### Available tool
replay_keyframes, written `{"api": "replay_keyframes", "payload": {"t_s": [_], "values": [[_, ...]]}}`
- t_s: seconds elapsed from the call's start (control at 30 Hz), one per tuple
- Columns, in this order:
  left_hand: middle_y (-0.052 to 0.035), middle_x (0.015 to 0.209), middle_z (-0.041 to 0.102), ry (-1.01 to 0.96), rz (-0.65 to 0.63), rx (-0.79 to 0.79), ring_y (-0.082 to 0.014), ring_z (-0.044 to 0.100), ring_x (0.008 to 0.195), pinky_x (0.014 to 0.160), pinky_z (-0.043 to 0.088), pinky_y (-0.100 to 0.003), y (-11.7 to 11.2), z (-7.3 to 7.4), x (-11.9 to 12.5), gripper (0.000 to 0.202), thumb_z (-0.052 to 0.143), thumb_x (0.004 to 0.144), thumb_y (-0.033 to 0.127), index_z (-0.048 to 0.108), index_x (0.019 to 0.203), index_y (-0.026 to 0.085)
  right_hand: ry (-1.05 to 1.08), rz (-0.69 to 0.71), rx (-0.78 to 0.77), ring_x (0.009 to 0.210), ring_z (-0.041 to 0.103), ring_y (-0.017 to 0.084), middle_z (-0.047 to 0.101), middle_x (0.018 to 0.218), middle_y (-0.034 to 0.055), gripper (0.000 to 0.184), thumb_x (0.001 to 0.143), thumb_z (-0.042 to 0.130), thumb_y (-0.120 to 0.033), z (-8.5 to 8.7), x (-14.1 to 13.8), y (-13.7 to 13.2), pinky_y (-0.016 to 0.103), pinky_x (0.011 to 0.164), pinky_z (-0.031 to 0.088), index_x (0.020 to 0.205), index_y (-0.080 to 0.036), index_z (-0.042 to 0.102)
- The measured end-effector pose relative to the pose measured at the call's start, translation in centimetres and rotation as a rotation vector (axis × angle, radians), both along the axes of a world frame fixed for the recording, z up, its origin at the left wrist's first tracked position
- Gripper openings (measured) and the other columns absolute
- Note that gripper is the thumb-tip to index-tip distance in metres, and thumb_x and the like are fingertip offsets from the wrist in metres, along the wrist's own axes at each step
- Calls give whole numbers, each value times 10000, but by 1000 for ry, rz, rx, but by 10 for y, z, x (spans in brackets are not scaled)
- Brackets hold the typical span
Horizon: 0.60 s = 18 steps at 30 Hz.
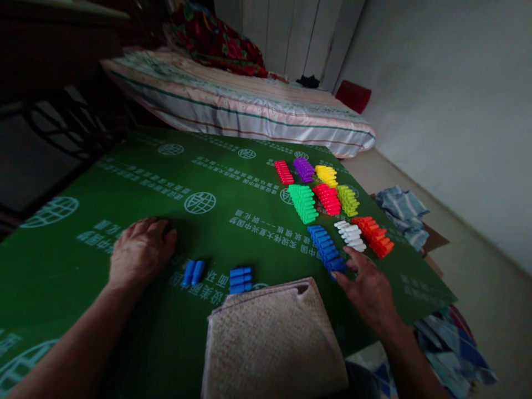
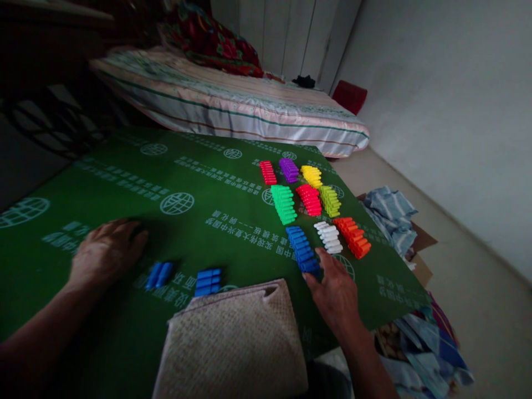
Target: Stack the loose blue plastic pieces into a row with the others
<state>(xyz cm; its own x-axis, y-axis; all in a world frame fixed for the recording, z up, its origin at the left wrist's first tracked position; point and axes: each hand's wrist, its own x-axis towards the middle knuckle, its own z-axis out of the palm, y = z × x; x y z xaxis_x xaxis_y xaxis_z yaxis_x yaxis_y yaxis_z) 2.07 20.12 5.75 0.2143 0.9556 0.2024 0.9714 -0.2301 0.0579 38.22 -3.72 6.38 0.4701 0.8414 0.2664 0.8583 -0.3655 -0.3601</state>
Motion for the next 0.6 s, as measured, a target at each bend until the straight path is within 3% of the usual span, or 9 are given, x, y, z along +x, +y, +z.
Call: {"api": "replay_keyframes", "payload": {"t_s": [0.6], "values": [[-205,1270,551,9,-10,19,-352,469,1214,1044,385,-467,0,-2,0,684,186,828,472,569,1194,39,-51,12,18,846,651,235,690,973,105,538,798,570,-425,-7,3,1,377,759,514,1260,-149,538]]}}
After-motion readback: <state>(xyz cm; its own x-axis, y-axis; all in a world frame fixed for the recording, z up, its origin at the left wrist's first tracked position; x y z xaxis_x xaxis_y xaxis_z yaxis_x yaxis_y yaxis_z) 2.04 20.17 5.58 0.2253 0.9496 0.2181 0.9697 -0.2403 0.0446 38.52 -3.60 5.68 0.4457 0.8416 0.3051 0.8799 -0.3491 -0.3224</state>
